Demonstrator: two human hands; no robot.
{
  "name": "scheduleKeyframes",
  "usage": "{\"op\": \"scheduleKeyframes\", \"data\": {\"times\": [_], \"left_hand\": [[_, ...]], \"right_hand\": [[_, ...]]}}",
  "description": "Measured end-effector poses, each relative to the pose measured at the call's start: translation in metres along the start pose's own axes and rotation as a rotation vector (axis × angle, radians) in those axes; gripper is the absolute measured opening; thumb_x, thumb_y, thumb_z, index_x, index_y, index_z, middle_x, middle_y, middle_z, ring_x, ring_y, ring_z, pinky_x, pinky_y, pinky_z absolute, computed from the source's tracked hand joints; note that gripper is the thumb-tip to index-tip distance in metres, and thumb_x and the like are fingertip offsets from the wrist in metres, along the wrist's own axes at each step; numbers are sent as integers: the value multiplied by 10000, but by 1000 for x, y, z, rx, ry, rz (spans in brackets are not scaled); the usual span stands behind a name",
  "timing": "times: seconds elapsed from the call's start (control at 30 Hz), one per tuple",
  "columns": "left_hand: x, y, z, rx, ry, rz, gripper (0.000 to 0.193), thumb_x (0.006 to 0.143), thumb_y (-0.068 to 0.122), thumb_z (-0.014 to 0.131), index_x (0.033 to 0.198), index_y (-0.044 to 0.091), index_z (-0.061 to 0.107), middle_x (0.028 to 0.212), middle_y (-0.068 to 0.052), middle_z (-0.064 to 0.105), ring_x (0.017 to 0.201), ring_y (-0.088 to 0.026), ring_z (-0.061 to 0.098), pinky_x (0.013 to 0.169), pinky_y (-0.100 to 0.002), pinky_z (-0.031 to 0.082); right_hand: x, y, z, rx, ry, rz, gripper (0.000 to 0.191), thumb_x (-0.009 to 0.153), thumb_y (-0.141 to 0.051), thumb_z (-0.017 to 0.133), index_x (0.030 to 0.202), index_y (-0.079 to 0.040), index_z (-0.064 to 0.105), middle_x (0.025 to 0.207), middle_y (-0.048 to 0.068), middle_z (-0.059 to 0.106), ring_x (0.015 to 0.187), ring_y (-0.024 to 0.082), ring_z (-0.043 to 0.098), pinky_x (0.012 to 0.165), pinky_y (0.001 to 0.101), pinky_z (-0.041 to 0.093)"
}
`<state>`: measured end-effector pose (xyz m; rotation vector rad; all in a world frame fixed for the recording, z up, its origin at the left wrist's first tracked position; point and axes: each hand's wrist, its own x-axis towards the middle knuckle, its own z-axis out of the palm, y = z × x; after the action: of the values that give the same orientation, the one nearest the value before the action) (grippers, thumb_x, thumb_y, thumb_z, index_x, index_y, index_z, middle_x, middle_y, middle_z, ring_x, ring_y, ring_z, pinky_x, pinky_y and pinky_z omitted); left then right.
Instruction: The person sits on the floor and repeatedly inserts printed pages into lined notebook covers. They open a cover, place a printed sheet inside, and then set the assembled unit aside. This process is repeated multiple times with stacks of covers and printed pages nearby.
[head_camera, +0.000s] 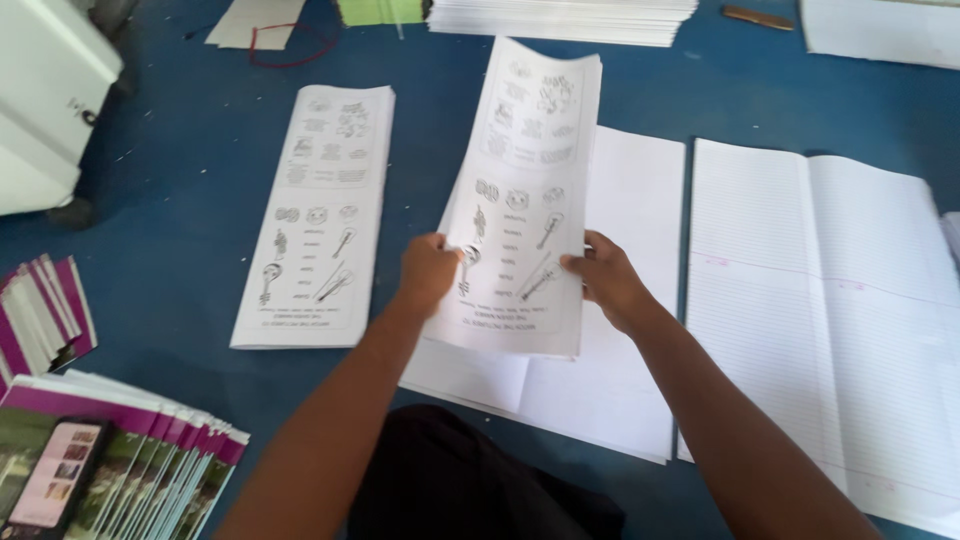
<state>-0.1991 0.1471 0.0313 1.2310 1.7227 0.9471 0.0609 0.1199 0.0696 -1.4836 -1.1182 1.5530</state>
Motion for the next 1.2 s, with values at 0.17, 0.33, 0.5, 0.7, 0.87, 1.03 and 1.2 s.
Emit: {"op": "scheduleKeyframes", "data": {"times": [0.17,0.33,0.5,0.7,0.87,1.03,1.2], "left_hand": [[24,-6,-66,10,106,78,213,813,59,704,976,-77,715,846,-188,723,734,-238,684,640,-369,524],[35,-12,-131,16,173,89,204,820,54,692,992,-56,691,865,-155,710,719,-195,682,622,-350,538],[32,-22,-180,57,172,25,200,877,53,671,1024,-82,693,903,-159,716,756,-199,694,639,-344,553],[34,-40,-216,46,237,-46,241,891,50,671,1111,-45,696,954,-136,743,792,-169,701,665,-318,556],[40,-62,-232,1,215,-76,250,908,46,638,1141,-32,677,970,-120,746,787,-158,715,671,-313,572],[48,-85,-233,3,228,-78,231,908,42,640,1120,-34,691,979,-132,749,806,-170,704,676,-317,560],[52,-102,-227,163,261,-153,234,905,61,654,1123,-15,693,995,-145,746,837,-208,721,722,-349,551]], "right_hand": [[19,-21,53,23,-112,-35,551,920,-123,622,1437,-27,457,1149,138,656,1013,232,650,827,411,543],[36,-31,110,-20,-213,-69,556,898,-73,637,1420,-7,456,1151,143,681,970,216,669,763,380,571],[48,-30,166,-74,-269,-152,523,914,-58,620,1398,20,436,1149,148,689,945,206,697,709,342,590],[54,-24,215,-140,-278,-234,518,925,-49,601,1399,27,404,1155,163,690,923,200,712,687,323,602],[58,-14,240,-207,-244,-217,526,919,-46,608,1402,22,411,1158,158,704,907,197,726,680,313,602],[68,1,253,-198,-260,-213,539,911,-40,613,1400,37,400,1148,157,708,908,201,731,676,316,600],[76,18,256,-223,-264,-152,552,905,-40,628,1400,42,399,1053,158,715,876,206,740,670,325,620]]}}
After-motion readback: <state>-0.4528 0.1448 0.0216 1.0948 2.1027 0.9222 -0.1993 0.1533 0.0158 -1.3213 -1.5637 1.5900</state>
